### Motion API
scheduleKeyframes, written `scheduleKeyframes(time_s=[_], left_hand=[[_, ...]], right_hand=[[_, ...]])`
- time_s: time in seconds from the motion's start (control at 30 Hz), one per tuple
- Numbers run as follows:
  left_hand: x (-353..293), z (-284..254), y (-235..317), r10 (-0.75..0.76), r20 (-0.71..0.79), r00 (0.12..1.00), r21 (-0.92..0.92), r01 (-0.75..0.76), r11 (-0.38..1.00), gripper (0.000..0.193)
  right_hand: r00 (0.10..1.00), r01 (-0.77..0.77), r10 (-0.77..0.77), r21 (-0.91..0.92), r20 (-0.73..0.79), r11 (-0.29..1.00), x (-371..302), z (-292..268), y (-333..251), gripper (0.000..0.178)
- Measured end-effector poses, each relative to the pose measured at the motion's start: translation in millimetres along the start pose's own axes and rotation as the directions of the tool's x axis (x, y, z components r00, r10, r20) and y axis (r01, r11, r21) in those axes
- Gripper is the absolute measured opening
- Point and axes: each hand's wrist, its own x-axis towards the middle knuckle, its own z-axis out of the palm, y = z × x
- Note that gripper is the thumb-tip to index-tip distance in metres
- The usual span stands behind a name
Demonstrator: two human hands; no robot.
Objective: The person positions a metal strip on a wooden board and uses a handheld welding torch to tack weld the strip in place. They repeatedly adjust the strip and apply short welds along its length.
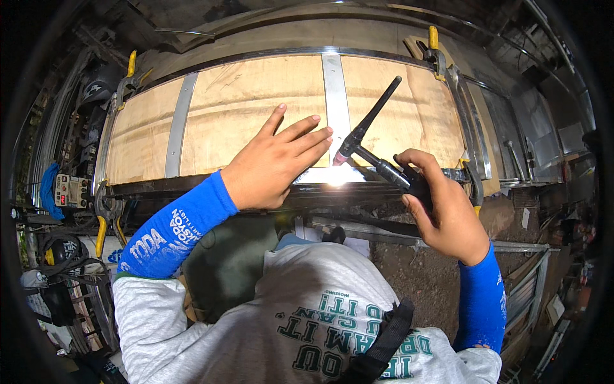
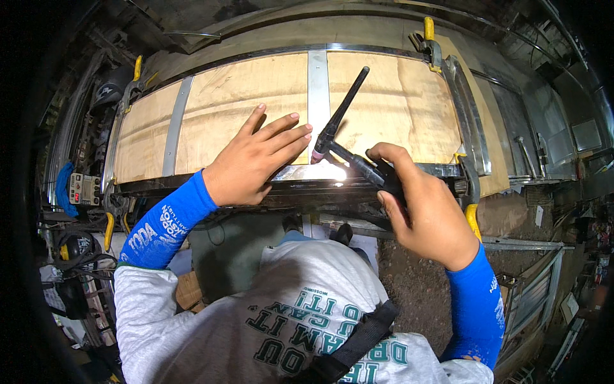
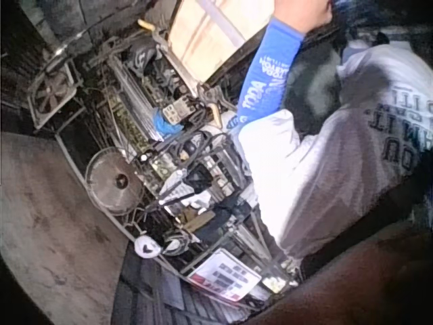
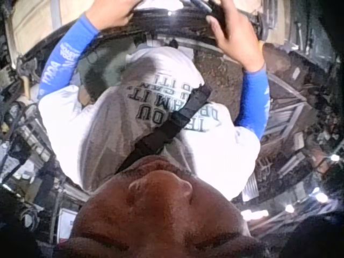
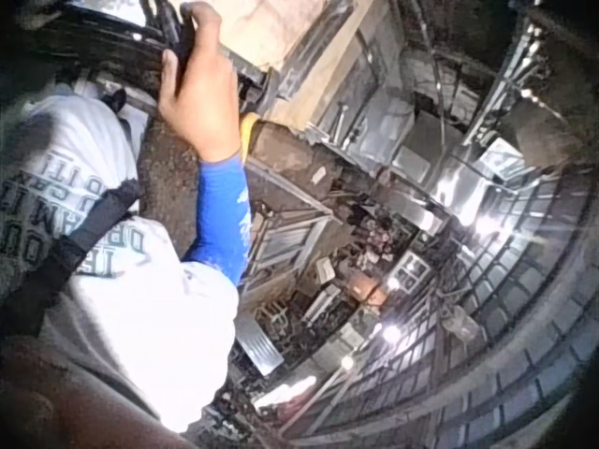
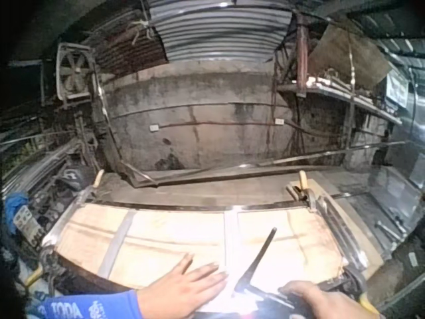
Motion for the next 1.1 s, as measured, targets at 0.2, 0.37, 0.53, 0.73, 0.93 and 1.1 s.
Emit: scheduleKeyframes(time_s=[0.2,0.37,0.53,0.73,0.93,1.1], left_hand=[[9,-7,-8,-0.024,-0.137,0.99,-0.327,-0.022,0.945,0.082],[11,0,-14,-0.023,-0.089,0.996,-0.191,0.006,0.981,0.089],[11,-2,-19,0.007,-0.09,0.996,-0.224,-0.027,0.974,0.094],[8,1,-18,-0.028,-0.093,0.995,-0.298,-0.001,0.955,0.104],[6,0,-19,-0.067,-0.057,0.996,-0.369,0.041,0.929,0.106],[10,8,-11,-0.114,-0.082,0.99,-0.404,0.071,0.912,0.099]], right_hand=[[0.998,0.058,-0.062,-0.139,-0.028,0.989,-5,-1,2,0.058],[0.996,0.086,-0.086,-0.002,-0.021,0.996,2,-1,5,0.057],[0.999,0.01,-0.005,0.082,-0.051,0.997,2,-3,6,0.058],[0.994,-0.074,0.084,0.134,-0.074,0.988,0,-11,8,0.053],[0.982,-0.166,0.182,0.223,-0.05,0.961,8,-12,12,0.052],[0.963,-0.255,0.265,0.162,-0.044,0.953,5,-7,17,0.049]])
